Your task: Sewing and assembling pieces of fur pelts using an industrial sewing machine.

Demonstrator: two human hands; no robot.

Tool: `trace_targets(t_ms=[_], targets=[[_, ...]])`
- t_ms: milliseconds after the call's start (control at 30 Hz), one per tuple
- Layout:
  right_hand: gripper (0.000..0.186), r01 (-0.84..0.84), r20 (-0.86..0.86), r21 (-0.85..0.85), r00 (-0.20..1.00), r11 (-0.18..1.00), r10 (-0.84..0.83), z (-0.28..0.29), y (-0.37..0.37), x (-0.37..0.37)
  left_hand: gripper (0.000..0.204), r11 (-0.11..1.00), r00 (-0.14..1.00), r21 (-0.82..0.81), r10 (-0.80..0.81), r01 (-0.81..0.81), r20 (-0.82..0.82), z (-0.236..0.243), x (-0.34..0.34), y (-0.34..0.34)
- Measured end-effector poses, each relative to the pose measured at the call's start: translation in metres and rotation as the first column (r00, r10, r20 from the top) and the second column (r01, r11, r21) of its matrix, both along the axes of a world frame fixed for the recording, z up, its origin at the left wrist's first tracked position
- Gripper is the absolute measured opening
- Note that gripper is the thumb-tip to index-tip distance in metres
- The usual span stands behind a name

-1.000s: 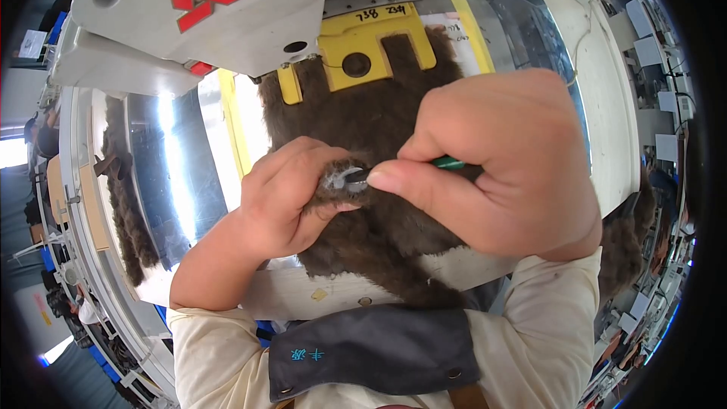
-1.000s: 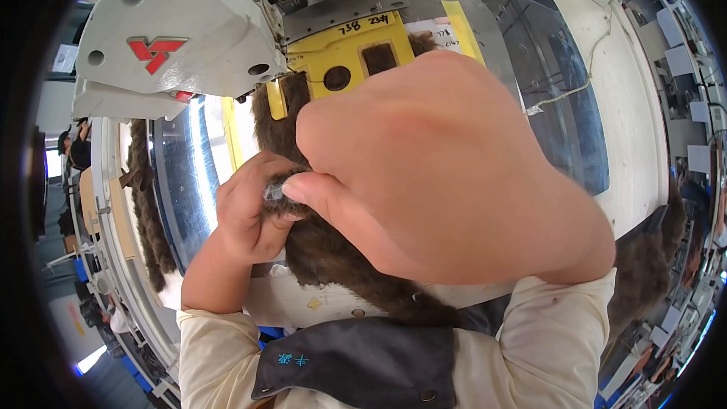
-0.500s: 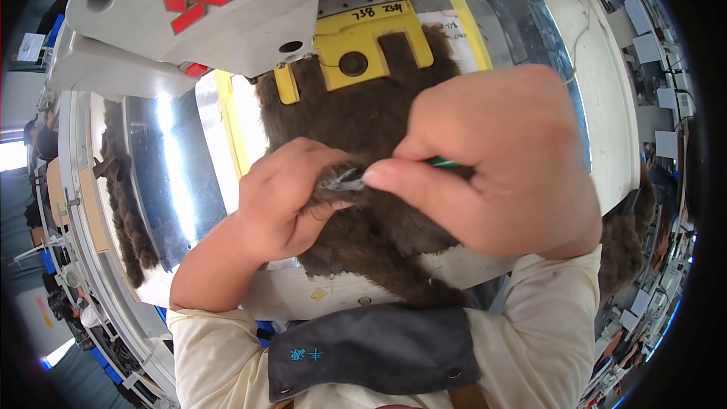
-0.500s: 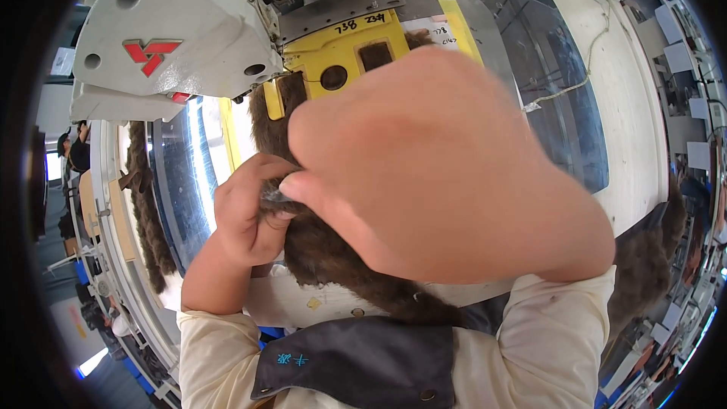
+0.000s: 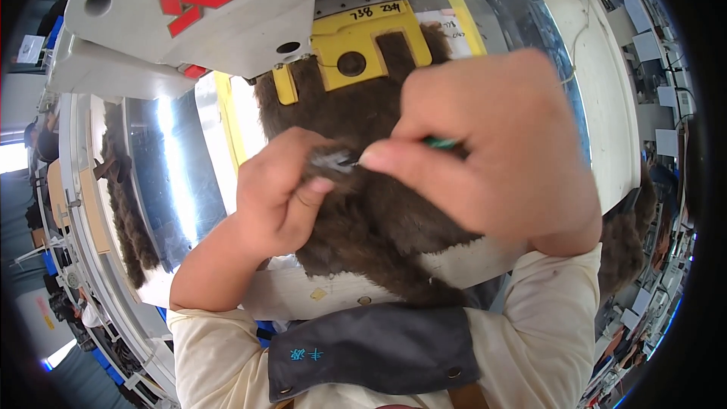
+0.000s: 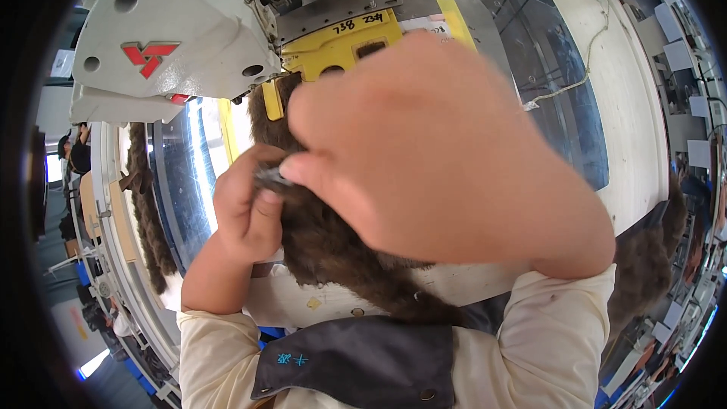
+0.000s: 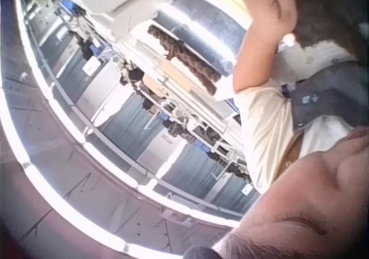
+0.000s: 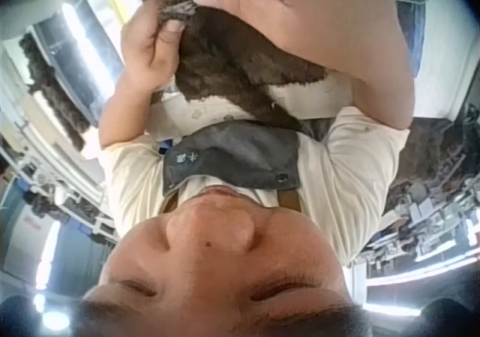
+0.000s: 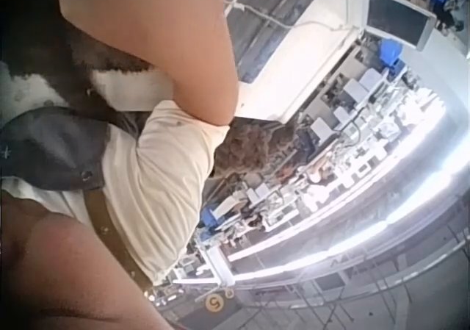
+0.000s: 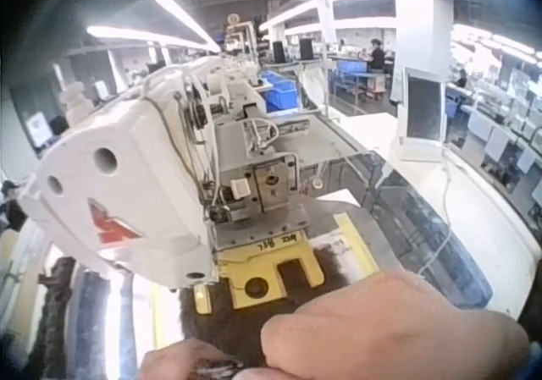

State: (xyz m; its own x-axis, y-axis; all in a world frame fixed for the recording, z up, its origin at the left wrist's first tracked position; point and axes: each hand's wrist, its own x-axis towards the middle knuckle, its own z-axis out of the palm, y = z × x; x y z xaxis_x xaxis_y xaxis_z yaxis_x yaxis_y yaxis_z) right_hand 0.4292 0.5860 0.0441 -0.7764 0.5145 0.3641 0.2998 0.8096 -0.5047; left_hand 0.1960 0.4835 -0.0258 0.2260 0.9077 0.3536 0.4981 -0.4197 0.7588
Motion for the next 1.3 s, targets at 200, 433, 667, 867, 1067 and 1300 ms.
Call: trace_targets(t_ms=[200,433,667,867,1067,1300], targets=[[0.025,0.387,0.129,0.163,0.904,0.908,-0.408,-0.017,0.055,0.026,0.042,0.982,0.922,-0.146,0.168,-0.123,0.349,-0.004,0.002,0.006],[0.03,0.344,0.338,0.396,0.807,0.851,-0.484,-0.038,0.059,0.036,0.036,0.9,0.76,-0.43,0.332,-0.077,0.559,-0.012,-0.004,0.0],[0.043,-0.107,-0.128,-0.55,0.991,0.828,0.043,-0.027,0.0,-0.034,0.019,0.938,0.658,-0.345,0.281,-0.034,0.698,-0.005,0.013,-0.001],[0.031,0.037,-0.077,-0.729,0.988,0.683,-0.135,-0.038,0.005,-0.033,0.023,0.91,0.715,-0.404,0.22,0.095,0.664,-0.008,0.006,0.001],[0.021,0.038,-0.082,-0.802,0.981,0.597,-0.173,-0.039,0.016,-0.036,0.05,0.835,0.543,-0.443,0.218,0.326,0.811,-0.007,0.023,0.005],[0.022,0.117,0.02,-0.851,0.982,0.513,-0.19,-0.061,0.029,-0.047,0.052,0.766,0.841,-0.631,0.42,-0.126,0.341,-0.001,0.015,0.009]])
